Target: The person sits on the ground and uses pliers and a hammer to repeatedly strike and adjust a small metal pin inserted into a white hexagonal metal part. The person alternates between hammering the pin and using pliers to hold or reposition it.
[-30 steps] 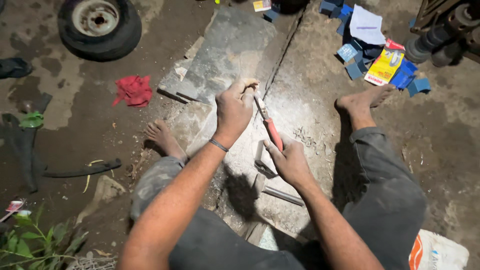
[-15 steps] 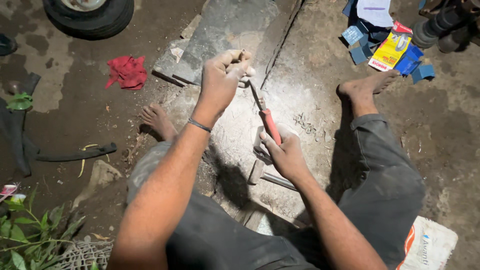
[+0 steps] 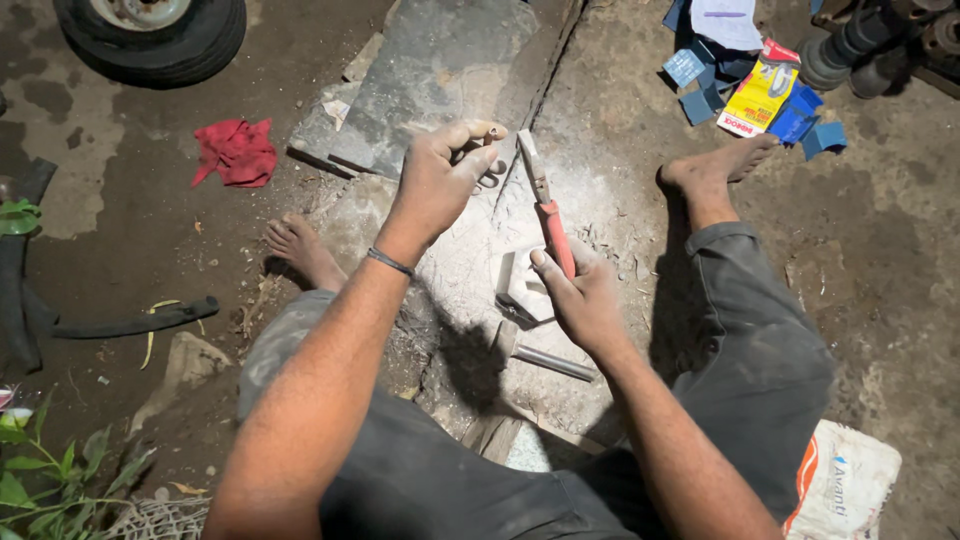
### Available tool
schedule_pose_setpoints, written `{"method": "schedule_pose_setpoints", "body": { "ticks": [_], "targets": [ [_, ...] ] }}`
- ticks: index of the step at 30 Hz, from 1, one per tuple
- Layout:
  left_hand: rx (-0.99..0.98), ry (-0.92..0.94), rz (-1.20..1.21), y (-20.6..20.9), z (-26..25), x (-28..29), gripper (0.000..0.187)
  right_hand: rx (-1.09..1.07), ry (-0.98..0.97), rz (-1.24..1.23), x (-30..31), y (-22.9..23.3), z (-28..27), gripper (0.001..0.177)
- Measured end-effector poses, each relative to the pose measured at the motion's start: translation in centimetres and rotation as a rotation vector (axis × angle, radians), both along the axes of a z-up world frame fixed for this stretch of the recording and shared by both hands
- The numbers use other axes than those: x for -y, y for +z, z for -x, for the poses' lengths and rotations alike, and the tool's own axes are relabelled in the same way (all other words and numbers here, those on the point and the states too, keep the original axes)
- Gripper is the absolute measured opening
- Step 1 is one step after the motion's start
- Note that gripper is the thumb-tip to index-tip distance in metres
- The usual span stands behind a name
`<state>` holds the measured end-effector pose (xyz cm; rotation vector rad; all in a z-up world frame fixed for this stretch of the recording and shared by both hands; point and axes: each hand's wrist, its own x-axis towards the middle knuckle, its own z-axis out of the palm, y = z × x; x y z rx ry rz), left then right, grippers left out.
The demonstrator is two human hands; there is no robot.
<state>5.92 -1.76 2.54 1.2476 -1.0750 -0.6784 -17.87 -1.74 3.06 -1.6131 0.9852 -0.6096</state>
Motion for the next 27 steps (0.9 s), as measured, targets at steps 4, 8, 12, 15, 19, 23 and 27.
{"method": "schedule_pose_setpoints", "body": {
  "ticks": [4, 8, 12, 15, 19, 23, 27],
  "targets": [
    [0.021, -0.020, 0.002, 0.2, 0.1, -0.1, 0.021, -0.099, -0.020, 0.114, 0.3, 0.0, -0.1, 0.022],
    [0.022, -0.016, -0.055, 1.0, 0.1, -0.2, 0.022, -0.145, 0.051, 0.353, 0.8, 0.4, 0.2, 0.021],
    [0.369, 0.077, 0.051, 1.8, 0.1, -0.9, 0.022, -0.231, 0.082, 0.352, 1.2, 0.9, 0.9, 0.019],
    [0.413, 0.048, 0.052, 2.4, 0.2, -1.2, 0.020, -0.268, 0.089, 0.367, 1.3, 1.2, 1.2, 0.019],
    [0.453, 0.067, 0.019, 3.0, 0.5, -1.4, 0.018, -0.304, 0.107, 0.492, 1.7, 1.4, 1.7, 0.020],
    [0.434, 0.078, 0.033, 3.5, 0.8, -1.3, 0.015, -0.324, 0.096, 0.504, 1.9, 1.5, 2.0, 0.022],
    [0.456, 0.082, 0.006, 3.6, 0.8, -1.4, 0.014, -0.324, 0.108, 0.491, 1.9, 1.2, 2.1, 0.022]
  ]
}}
